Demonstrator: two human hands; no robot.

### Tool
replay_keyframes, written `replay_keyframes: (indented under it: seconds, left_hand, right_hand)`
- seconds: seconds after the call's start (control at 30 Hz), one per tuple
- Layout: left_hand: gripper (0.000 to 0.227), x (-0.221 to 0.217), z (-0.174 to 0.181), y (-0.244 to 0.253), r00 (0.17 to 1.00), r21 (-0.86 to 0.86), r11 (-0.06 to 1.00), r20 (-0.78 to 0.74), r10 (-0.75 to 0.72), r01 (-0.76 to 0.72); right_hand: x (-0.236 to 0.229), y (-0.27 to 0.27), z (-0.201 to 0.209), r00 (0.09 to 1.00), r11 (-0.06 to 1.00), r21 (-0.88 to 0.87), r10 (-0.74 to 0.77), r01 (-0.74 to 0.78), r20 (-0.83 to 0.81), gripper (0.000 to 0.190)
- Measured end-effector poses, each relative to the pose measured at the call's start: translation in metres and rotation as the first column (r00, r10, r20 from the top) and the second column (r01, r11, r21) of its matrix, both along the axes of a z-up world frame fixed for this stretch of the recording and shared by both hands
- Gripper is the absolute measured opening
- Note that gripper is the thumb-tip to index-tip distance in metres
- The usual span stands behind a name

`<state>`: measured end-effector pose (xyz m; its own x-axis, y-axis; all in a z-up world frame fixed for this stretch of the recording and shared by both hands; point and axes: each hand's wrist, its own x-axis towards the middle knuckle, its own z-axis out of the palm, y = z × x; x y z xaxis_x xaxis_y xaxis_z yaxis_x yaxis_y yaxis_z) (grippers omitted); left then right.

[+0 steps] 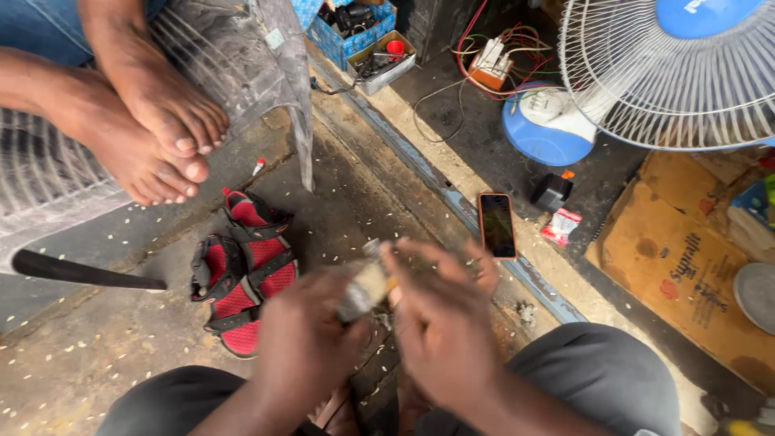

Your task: Scraping and cleaning the surface of a motorcycle brake shoe using a small hand tool.

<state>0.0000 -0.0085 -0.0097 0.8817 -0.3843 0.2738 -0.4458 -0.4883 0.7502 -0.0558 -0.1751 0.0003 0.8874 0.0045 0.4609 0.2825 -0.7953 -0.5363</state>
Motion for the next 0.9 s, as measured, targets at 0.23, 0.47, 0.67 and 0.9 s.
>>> replay_keyframes:
  seconds: [0.23, 0.47, 0.67, 0.9]
  left_hand:
    - [0.047, -0.004, -0.002, -0.003, 1.000, 0.055, 0.998, 0.016, -0.019, 0.019]
    - [0.031, -0.004, -0.015, 0.001, 0.990, 0.047, 0.998, 0.128, -0.053, 0.047]
    - [0.031, 0.002, 0.001, 0.002, 0.934, 0.082, 0.981, -0.300, 0.192, -0.176]
    - [0.044, 0.004, 0.005, -0.001, 0.998, 0.013, 0.999, -0.054, 0.045, -0.044]
  right_hand:
    - [0.003, -0.003, 0.001, 1.000, 1.000, -0.002, -0.002, 0.002, -0.017, 0.045]
    - [0.002, -0.005, 0.000, 1.000, 1.000, 0.017, 0.003, -0.003, 0.001, 0.046]
    - [-0.003, -0.002, 0.000, 0.999, 1.000, 0.014, 0.026, -0.027, 0.034, 0.048]
    - [-0.002, -0.003, 0.006, 0.999, 0.998, -0.041, 0.053, -0.053, 0.006, 0.050]
